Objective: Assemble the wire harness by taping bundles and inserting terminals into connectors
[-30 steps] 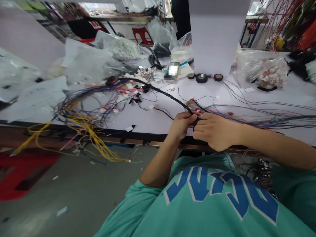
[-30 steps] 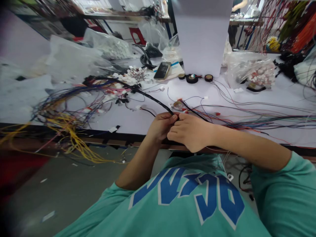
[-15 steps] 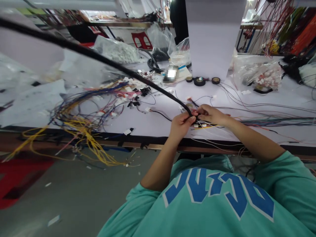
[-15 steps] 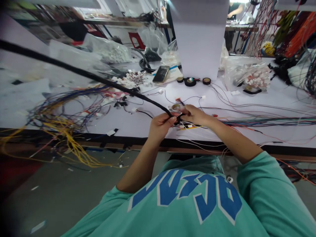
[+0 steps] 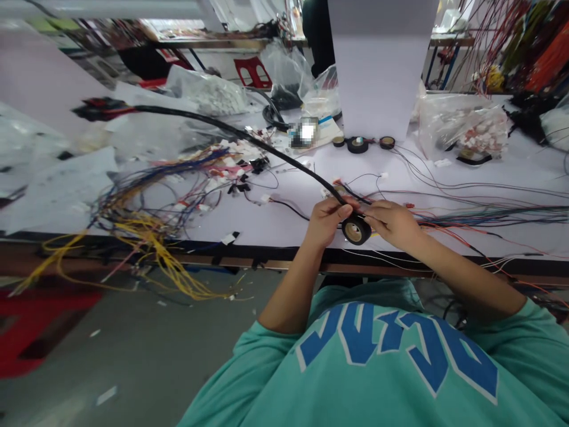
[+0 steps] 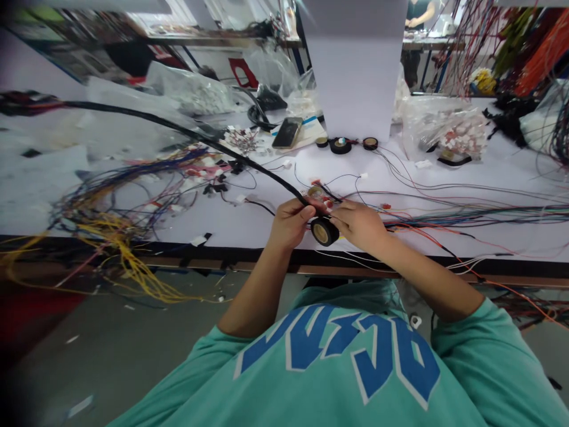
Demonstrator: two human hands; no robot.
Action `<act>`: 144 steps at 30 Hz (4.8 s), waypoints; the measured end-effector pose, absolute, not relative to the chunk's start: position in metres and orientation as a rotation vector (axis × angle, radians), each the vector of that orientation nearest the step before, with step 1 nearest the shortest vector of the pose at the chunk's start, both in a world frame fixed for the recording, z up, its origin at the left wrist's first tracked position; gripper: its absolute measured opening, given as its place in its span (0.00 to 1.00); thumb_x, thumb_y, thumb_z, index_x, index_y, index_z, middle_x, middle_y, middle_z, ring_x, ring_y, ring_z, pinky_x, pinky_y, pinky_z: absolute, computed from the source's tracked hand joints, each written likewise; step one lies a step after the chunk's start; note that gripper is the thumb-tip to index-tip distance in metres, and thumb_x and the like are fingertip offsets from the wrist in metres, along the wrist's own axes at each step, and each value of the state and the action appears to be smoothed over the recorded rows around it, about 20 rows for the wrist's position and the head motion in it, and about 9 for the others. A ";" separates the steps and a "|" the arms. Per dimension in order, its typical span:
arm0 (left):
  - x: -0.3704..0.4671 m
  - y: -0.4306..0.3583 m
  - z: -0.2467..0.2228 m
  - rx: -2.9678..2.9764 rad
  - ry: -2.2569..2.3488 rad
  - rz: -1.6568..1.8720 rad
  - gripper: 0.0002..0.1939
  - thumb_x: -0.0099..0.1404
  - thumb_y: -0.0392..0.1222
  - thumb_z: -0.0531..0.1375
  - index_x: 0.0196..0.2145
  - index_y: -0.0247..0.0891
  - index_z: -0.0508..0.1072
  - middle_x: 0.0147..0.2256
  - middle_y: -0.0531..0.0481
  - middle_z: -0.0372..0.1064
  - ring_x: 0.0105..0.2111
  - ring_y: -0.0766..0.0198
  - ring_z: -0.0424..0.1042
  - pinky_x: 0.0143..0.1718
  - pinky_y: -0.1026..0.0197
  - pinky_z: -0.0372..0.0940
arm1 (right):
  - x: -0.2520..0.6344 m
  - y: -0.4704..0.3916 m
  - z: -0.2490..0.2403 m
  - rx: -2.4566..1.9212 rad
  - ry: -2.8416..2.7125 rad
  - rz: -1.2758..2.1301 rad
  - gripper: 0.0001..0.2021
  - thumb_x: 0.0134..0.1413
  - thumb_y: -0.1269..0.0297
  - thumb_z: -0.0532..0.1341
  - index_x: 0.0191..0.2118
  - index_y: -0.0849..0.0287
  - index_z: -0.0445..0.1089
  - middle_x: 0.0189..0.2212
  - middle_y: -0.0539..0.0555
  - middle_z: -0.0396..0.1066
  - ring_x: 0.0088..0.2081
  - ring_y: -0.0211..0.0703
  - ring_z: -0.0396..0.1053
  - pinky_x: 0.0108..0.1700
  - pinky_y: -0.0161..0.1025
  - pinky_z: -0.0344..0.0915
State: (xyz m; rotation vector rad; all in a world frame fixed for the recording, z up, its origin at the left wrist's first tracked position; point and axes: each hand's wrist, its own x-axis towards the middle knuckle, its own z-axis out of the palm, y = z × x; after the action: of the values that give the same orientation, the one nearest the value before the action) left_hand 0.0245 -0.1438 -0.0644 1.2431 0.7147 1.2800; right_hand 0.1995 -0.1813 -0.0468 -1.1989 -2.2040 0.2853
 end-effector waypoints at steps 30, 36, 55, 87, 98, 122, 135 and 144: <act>0.025 -0.160 -0.057 0.887 0.923 0.859 0.22 0.33 0.50 0.74 0.22 0.33 0.74 0.17 0.53 0.68 0.18 0.70 0.63 0.21 0.66 0.58 | 0.202 -0.192 -0.043 -1.040 -2.721 -0.258 0.13 0.64 0.67 0.50 0.37 0.62 0.71 0.32 0.57 0.71 0.35 0.42 0.65 0.36 0.38 0.58; 0.023 -0.160 -0.055 1.058 0.982 0.912 0.17 0.31 0.40 0.73 0.21 0.32 0.74 0.20 0.55 0.69 0.23 0.69 0.66 0.29 0.65 0.61 | 0.205 -0.192 -0.057 -1.014 -2.683 -0.235 0.11 0.62 0.68 0.52 0.35 0.62 0.71 0.32 0.56 0.72 0.36 0.41 0.65 0.36 0.37 0.57; 0.023 -0.156 -0.041 1.230 1.053 0.870 0.08 0.41 0.32 0.64 0.25 0.34 0.71 0.20 0.54 0.69 0.21 0.66 0.68 0.25 0.65 0.65 | 0.199 -0.212 -0.012 -0.670 -2.889 -0.036 0.16 0.56 0.72 0.53 0.50 0.60 0.66 0.41 0.56 0.75 0.42 0.42 0.69 0.47 0.43 0.54; 0.031 -0.137 -0.060 1.608 0.609 1.057 0.23 0.49 0.59 0.67 0.31 0.35 0.75 0.29 0.47 0.76 0.29 0.65 0.73 0.32 0.64 0.68 | 0.209 -0.190 -0.044 -1.318 -1.769 0.820 0.03 0.43 0.72 0.58 0.23 0.60 0.67 0.21 0.47 0.67 0.24 0.32 0.62 0.29 0.31 0.57; 0.027 -0.143 -0.068 1.653 0.649 0.897 0.18 0.49 0.55 0.69 0.29 0.37 0.79 0.28 0.49 0.76 0.30 0.62 0.74 0.37 0.61 0.69 | 0.201 -0.208 -0.036 -1.512 -2.085 0.387 0.04 0.47 0.74 0.55 0.28 0.60 0.64 0.26 0.52 0.67 0.29 0.37 0.62 0.31 0.33 0.54; 0.045 -0.150 -0.050 1.253 0.844 0.946 0.16 0.39 0.49 0.71 0.20 0.34 0.75 0.18 0.53 0.69 0.20 0.67 0.67 0.22 0.64 0.64 | 0.223 -0.229 -0.033 -1.240 -2.366 -0.316 0.12 0.59 0.66 0.53 0.46 0.59 0.69 0.45 0.59 0.72 0.45 0.46 0.67 0.44 0.43 0.60; 0.037 -0.156 -0.045 1.186 0.821 0.792 0.16 0.40 0.46 0.71 0.24 0.34 0.74 0.19 0.50 0.72 0.21 0.63 0.72 0.22 0.64 0.68 | 0.221 -0.216 0.008 -0.970 -2.918 -0.266 0.12 0.58 0.60 0.55 0.43 0.61 0.67 0.32 0.57 0.74 0.36 0.47 0.68 0.45 0.46 0.54; 0.035 -0.169 -0.043 1.436 0.948 0.858 0.12 0.49 0.41 0.64 0.32 0.35 0.74 0.15 0.56 0.66 0.15 0.68 0.65 0.18 0.66 0.62 | 0.225 -0.156 -0.039 -1.089 -2.535 0.434 0.10 0.54 0.69 0.52 0.39 0.59 0.69 0.43 0.59 0.72 0.43 0.44 0.68 0.45 0.43 0.58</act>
State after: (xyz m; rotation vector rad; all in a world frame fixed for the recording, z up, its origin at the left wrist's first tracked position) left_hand 0.0348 -0.1695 -0.0433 1.4359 0.9484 0.8577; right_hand 0.2253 -0.1563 -0.0395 -1.0886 -2.5351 0.4341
